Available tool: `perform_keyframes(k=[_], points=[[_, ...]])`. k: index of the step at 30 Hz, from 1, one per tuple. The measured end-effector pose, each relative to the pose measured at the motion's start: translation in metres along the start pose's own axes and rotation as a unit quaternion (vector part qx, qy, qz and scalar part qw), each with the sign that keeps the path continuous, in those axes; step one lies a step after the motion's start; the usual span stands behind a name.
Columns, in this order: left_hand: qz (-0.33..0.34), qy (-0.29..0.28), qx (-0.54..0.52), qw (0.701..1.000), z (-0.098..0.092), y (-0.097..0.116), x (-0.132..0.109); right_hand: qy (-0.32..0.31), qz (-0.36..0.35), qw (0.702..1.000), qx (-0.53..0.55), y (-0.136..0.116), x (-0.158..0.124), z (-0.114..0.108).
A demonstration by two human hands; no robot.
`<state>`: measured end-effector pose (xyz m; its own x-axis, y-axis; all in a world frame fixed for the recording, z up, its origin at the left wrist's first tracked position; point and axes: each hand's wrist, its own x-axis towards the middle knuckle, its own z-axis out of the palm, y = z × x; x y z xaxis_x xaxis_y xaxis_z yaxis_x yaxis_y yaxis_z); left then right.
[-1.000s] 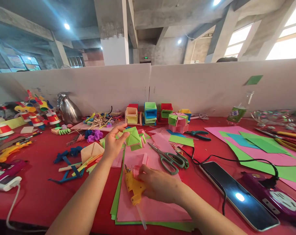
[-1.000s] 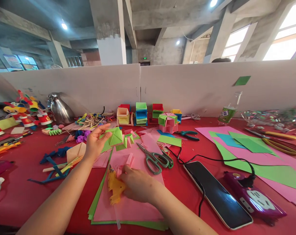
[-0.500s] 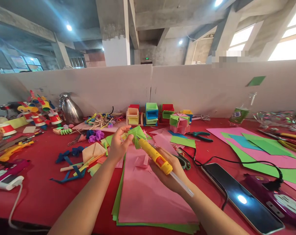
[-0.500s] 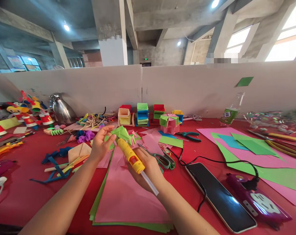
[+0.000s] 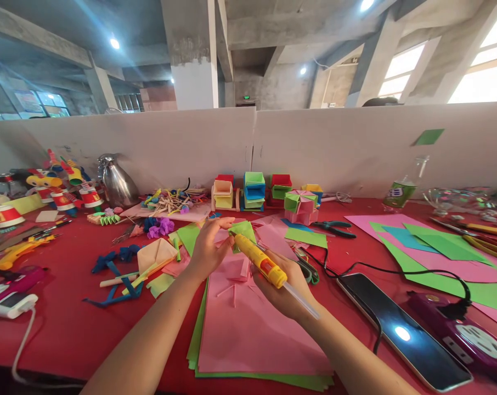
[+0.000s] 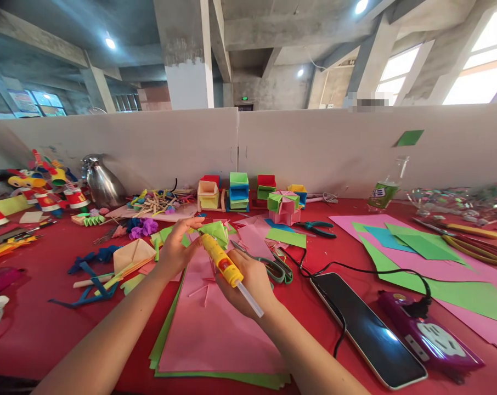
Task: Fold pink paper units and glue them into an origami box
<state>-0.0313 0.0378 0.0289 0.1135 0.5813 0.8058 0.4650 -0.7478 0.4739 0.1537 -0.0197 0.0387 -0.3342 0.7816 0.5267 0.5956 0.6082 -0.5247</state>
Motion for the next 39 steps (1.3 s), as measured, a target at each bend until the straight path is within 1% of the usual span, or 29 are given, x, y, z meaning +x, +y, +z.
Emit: perform_keyframes(k=[13,24,39], points=[[0.01,0.005,0.012,1.0,-0.0004,-0.001,0.0004,0.012,0.03,0.999,-0.007,-0.0014,-0.0005,-0.0033],[0.01,0.006,0.016,1.0,-0.0014,0.0014,0.001,0.011,0.021,1.0,-0.02,-0.0022,-0.0001,-0.0035],[0.013,0.014,0.013,1.0,-0.0032,0.0017,0.0014,0.037,0.052,0.998,-0.025,0.0006,0.0011,-0.0067]])
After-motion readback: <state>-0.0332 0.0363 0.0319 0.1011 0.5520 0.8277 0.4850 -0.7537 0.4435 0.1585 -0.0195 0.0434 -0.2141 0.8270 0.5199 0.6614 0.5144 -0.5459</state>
